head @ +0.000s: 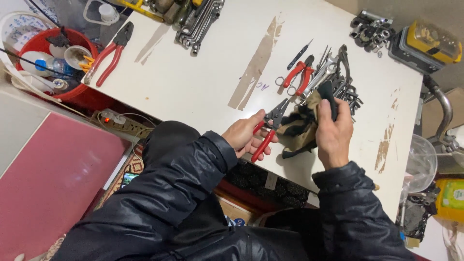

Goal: Cleaning a pair of wire strippers by wiping them thoroughly with a cloth on a workbench.

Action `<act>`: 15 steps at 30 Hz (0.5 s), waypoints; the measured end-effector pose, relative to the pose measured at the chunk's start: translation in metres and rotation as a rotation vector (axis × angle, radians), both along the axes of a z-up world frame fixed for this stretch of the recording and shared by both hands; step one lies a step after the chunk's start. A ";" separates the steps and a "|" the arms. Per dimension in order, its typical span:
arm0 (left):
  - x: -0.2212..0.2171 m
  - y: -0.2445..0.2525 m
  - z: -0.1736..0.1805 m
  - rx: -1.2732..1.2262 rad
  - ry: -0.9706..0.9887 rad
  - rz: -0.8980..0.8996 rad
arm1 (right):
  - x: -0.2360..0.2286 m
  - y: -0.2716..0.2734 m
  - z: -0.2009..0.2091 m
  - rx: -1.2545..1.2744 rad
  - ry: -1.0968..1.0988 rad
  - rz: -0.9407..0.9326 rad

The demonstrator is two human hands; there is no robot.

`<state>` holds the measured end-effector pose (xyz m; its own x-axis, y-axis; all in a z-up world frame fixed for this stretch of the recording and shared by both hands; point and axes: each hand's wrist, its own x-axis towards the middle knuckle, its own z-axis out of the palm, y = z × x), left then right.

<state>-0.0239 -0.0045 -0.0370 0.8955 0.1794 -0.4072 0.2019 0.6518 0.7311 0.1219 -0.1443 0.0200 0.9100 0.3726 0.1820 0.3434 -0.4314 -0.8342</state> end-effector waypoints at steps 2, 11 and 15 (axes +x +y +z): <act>0.001 0.001 0.000 -0.005 0.001 -0.003 | -0.023 0.005 0.023 0.016 -0.087 0.149; 0.015 -0.008 -0.033 -0.042 -0.011 -0.022 | -0.015 -0.005 -0.061 -0.027 -0.702 0.604; 0.006 -0.012 0.010 -0.037 -0.015 -0.031 | 0.001 0.000 -0.047 -0.022 -0.485 0.457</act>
